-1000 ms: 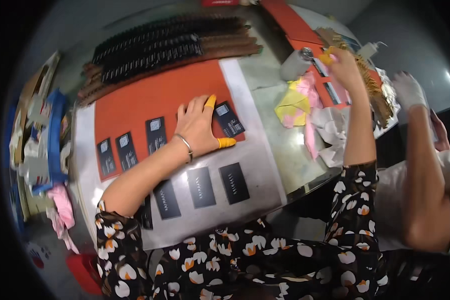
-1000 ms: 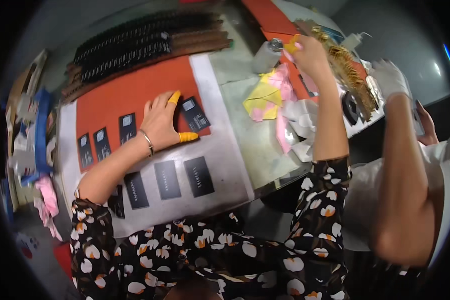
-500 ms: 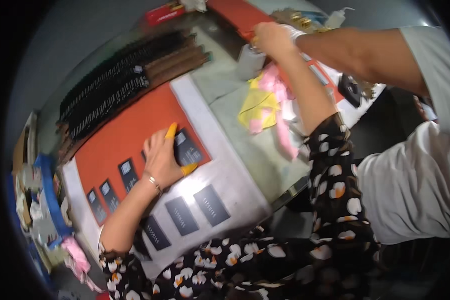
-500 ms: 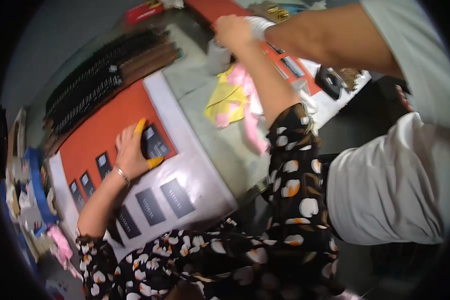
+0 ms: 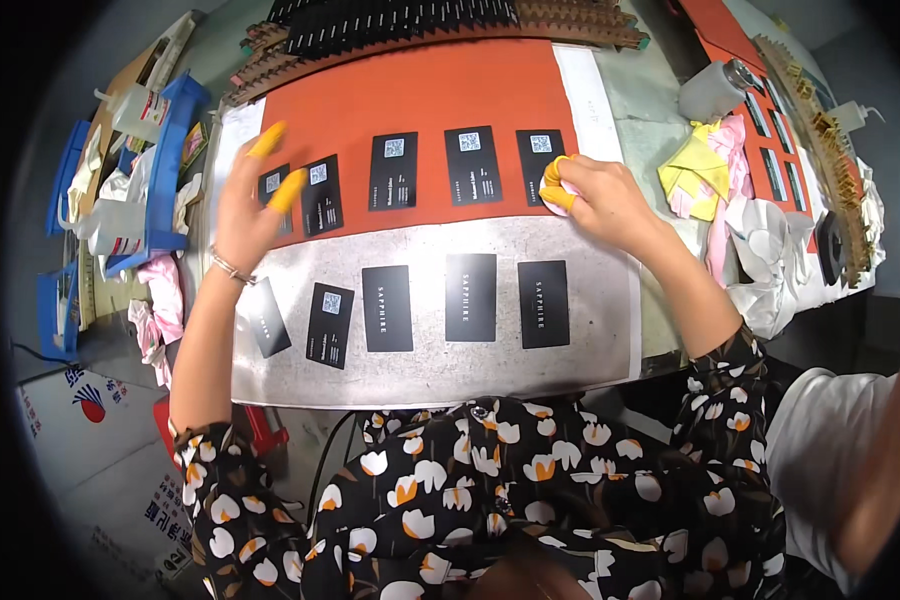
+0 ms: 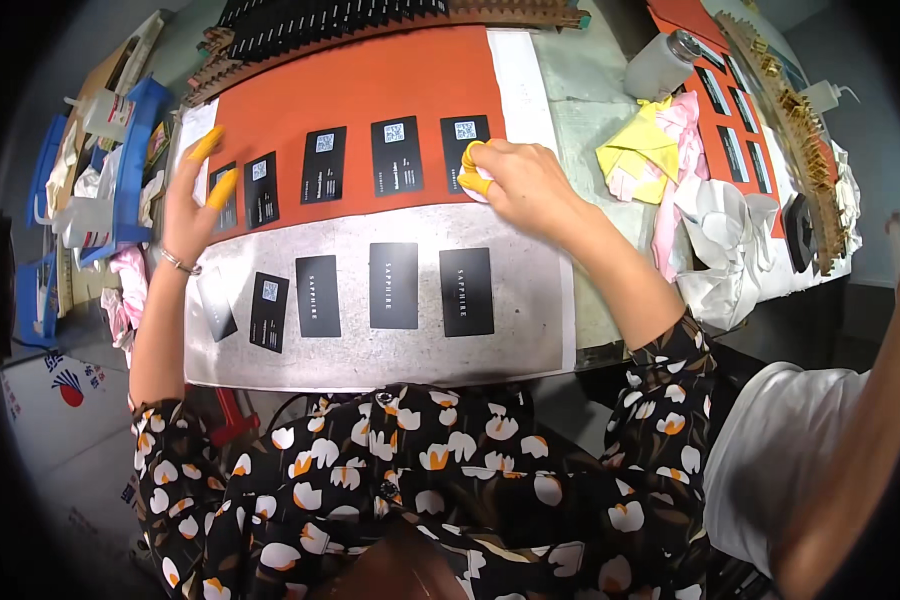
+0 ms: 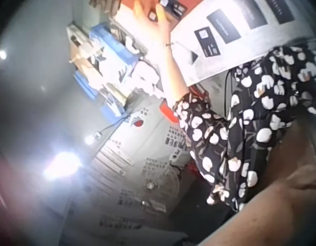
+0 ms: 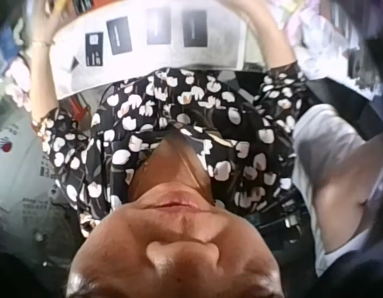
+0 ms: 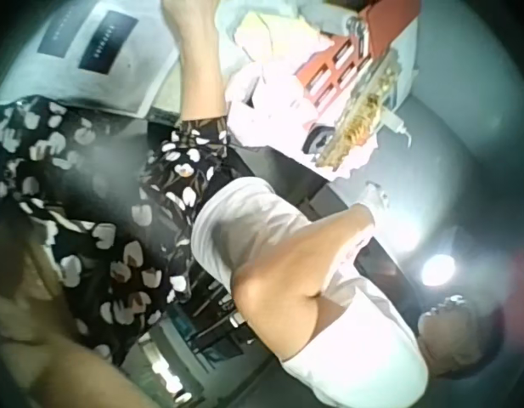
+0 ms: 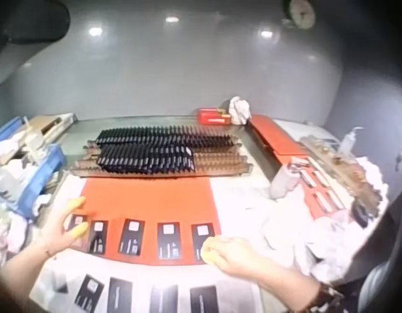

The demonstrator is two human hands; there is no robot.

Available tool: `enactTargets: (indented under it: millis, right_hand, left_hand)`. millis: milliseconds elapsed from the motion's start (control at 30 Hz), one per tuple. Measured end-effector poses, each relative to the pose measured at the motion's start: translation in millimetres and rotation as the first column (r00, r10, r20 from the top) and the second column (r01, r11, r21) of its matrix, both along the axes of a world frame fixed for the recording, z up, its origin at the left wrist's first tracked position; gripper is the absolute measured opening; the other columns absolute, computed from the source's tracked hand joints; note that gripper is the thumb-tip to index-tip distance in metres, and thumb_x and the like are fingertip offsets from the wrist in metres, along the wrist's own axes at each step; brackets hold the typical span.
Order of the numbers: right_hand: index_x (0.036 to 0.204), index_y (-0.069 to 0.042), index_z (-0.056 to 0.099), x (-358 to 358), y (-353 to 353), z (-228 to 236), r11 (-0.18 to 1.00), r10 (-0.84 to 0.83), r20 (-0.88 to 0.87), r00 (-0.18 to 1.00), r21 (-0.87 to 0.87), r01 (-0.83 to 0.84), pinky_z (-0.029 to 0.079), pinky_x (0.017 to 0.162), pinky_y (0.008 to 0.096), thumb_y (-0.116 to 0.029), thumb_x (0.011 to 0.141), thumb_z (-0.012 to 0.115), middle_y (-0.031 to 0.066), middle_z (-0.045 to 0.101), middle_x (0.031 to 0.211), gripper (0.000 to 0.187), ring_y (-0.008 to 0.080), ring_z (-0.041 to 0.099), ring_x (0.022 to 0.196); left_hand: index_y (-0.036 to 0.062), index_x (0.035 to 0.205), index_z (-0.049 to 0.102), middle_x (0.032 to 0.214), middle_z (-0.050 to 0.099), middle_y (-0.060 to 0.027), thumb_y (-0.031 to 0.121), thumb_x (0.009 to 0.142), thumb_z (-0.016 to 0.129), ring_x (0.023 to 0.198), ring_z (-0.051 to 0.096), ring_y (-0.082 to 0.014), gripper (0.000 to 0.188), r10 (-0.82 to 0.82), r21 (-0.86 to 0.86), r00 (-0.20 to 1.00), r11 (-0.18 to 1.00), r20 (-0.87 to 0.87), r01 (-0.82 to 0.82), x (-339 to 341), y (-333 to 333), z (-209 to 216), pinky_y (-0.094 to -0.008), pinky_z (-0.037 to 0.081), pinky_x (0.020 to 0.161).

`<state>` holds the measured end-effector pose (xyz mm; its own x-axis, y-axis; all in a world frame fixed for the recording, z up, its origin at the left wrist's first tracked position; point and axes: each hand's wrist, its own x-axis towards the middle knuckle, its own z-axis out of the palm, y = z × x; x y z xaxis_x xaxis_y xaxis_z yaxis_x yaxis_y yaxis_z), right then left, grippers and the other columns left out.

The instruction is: The person wipes multiple black cards laid out on a red mat using a yellow cloth. They systematically clean each card one by one, then pick up a white cloth, apply liquid from a bottle, and continue wiping the cards and the surrounding mat area.

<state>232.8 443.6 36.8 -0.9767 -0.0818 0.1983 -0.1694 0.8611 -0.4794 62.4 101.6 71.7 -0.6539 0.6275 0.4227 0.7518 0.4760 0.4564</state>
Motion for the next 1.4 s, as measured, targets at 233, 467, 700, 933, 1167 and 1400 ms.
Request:
enactTargets:
  millis: [233, 467, 700, 933, 1167, 1400]
  right_hand:
    - [0.081, -0.004, 0.056, -16.9, -6.6, -12.8, 0.984, -0.009, -0.044, 0.999, 0.176, 0.016, 0.043, 0.059, 0.0431, -0.011, 0.076, 0.057, 0.0120, 0.058, 0.075, 0.009, 0.0336, 0.056, 0.066]
    - [0.078, -0.005, 0.056, -22.0, -9.8, -7.0, 0.987, 0.052, -0.079, 0.996, 0.157, -0.039, 0.044, 0.056, 0.0438, -0.013, 0.077, 0.056, 0.0121, 0.058, 0.073, 0.008, 0.0336, 0.057, 0.065]
    - [0.082, -0.007, 0.058, -17.1, 8.1, -8.4, 0.974, 0.180, -0.066, 0.981, 0.155, -0.168, 0.045, 0.057, 0.0413, -0.014, 0.076, 0.058, 0.0099, 0.057, 0.073, 0.010, 0.0305, 0.057, 0.068]
    - [0.083, -0.005, 0.055, -16.0, 12.5, -9.4, 0.971, 0.189, -0.020, 0.982, 0.153, -0.184, 0.044, 0.057, 0.0410, -0.015, 0.078, 0.058, 0.0102, 0.056, 0.073, 0.011, 0.0311, 0.056, 0.067]
    - [0.080, -0.006, 0.053, -24.6, 24.1, -7.8, 0.977, 0.164, -0.055, 0.985, 0.149, -0.154, 0.043, 0.056, 0.0433, -0.013, 0.077, 0.057, 0.0102, 0.054, 0.070, 0.009, 0.0318, 0.056, 0.066]
    - [0.077, -0.005, 0.053, -12.6, 32.1, -10.9, 0.981, 0.160, -0.097, 0.982, 0.123, -0.147, 0.043, 0.056, 0.0428, -0.015, 0.077, 0.058, 0.0111, 0.054, 0.069, 0.011, 0.0320, 0.056, 0.064]
  left_hand:
    - [0.0019, 0.117, 0.052, 0.111, 0.054, -0.0125, 0.003, 0.079, 0.059, 0.105, 0.052, -0.0239, 0.038, 0.267, -0.088, 0.962, 0.958, -0.061, -0.271, -9.2, -103.4, -37.3, -0.0306, 0.038, 0.092]
    - [0.0014, 0.114, 0.054, 0.108, 0.051, -0.0128, 0.003, 0.084, 0.051, 0.097, 0.051, -0.0252, 0.030, 0.317, -0.072, 0.948, 0.946, 0.001, -0.316, -39.2, -123.1, -71.2, -0.0296, 0.039, 0.086]
    - [0.0008, 0.114, 0.054, 0.112, 0.048, -0.0129, 0.003, 0.085, 0.049, 0.103, 0.047, -0.0268, 0.029, 0.292, -0.100, 0.955, 0.950, -0.055, -0.296, -44.6, -117.6, -80.3, -0.0302, 0.038, 0.088]
    - [0.0009, 0.113, 0.054, 0.109, 0.049, -0.0137, 0.003, 0.085, 0.050, 0.100, 0.049, -0.0279, 0.028, 0.274, -0.115, 0.957, 0.952, -0.096, -0.284, -43.4, -117.7, -79.5, -0.0310, 0.039, 0.087]
    - [0.0007, 0.111, 0.055, 0.109, 0.050, -0.0143, 0.003, 0.085, 0.050, 0.100, 0.049, -0.0284, 0.027, 0.261, -0.108, 0.955, 0.955, -0.142, -0.277, -47.7, -118.5, -80.1, -0.0323, 0.039, 0.088]
    - [-0.0002, 0.110, 0.055, 0.109, 0.049, -0.0147, 0.003, 0.085, 0.048, 0.099, 0.049, -0.0282, 0.026, 0.284, -0.091, 0.954, 0.952, -0.094, -0.293, -44.7, -113.8, -81.6, -0.0311, 0.040, 0.087]
